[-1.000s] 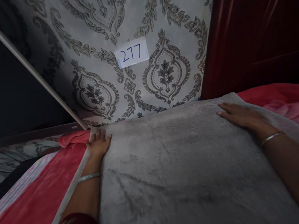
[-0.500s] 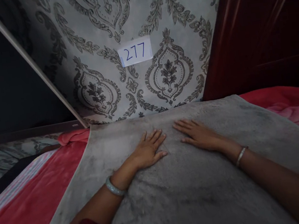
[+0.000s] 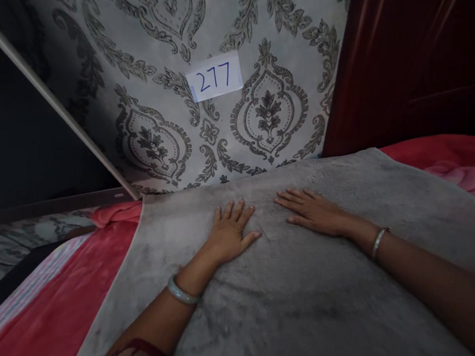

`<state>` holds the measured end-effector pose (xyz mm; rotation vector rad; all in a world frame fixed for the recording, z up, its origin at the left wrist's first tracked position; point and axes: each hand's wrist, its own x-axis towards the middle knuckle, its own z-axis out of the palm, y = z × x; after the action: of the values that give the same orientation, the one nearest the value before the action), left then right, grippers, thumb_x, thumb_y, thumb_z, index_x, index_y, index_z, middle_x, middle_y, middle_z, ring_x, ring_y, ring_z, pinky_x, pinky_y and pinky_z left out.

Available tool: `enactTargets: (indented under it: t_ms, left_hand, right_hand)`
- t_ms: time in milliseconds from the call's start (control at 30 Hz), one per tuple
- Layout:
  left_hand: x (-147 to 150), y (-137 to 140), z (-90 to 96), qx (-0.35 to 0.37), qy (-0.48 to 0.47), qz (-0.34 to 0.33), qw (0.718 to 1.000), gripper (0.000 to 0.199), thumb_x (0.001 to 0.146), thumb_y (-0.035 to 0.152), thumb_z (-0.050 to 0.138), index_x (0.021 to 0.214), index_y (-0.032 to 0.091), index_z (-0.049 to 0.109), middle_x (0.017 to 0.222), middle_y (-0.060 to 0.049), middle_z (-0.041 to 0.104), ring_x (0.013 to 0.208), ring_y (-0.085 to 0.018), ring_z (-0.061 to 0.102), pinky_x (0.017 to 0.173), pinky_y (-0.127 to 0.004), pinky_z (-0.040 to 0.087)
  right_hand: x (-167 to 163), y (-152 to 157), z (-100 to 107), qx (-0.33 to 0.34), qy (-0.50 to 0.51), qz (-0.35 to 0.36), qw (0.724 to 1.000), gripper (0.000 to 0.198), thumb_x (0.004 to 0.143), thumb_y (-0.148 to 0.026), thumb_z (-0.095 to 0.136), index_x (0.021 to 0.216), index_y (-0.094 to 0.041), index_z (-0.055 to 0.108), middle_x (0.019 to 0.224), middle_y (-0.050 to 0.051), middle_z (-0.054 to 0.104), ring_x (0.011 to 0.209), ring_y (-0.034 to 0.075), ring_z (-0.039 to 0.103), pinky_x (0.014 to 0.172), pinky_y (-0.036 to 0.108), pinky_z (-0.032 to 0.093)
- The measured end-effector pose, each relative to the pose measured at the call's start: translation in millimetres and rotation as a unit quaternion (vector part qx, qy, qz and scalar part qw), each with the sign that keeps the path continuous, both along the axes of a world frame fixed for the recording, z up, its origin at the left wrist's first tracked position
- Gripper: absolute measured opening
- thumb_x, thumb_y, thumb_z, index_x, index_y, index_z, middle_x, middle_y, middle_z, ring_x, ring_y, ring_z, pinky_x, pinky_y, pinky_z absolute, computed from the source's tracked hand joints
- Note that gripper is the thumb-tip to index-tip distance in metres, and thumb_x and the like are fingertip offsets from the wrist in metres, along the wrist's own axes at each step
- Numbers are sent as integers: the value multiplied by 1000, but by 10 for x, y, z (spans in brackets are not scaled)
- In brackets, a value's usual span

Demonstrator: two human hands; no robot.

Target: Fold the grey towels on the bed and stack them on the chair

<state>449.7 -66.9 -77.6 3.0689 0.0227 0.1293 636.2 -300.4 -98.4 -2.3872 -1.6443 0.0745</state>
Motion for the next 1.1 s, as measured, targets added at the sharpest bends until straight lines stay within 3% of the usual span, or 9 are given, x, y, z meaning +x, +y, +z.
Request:
enactTargets:
  t_ms: [233,567,833,967,1100]
  left_hand:
    - [-19,110,25,2,21,62,998,77,93,73,36,159,34,29,169,-8,22,155,-40,15,120,-69,13]
    - [-93,548,157,33,48,204,977,72,97,67,31,160,32,27,169,-5,20,154,-40,17,119,-67,18]
    - [-166,924,154,43,31,352,935,75,96,68,23,159,30,31,169,-6,21,154,-42,17,117,-70,20]
    - [-190,1017,118,36,19,361,932,76,96,68,20,159,28,31,169,-8,20,154,-41,17,117,-69,21]
    - [-224,1031,218,1,57,355,933,75,97,66,18,161,27,25,170,-8,13,156,-37,10,121,-65,14]
  right_hand:
    - [8,-3,-3,-4,-1,-4,1000,67,101,-65,27,162,-38,21,168,0,19,155,30,15,124,60,15]
    - [-5,-14,12,-15,16,-4,1000,69,101,-68,23,163,-37,19,169,-1,15,155,28,12,125,58,12]
    - [20,-9,-29,-1,3,-8,1000,65,101,-65,27,161,-41,22,168,-3,21,154,30,16,124,58,17]
    - [-4,1,-58,1,1,-16,1000,67,101,-65,24,161,-37,27,168,0,22,155,28,16,124,57,16]
    - [-27,21,-13,-4,-7,-24,1000,65,101,-61,23,161,-36,29,167,0,25,154,27,19,124,57,17]
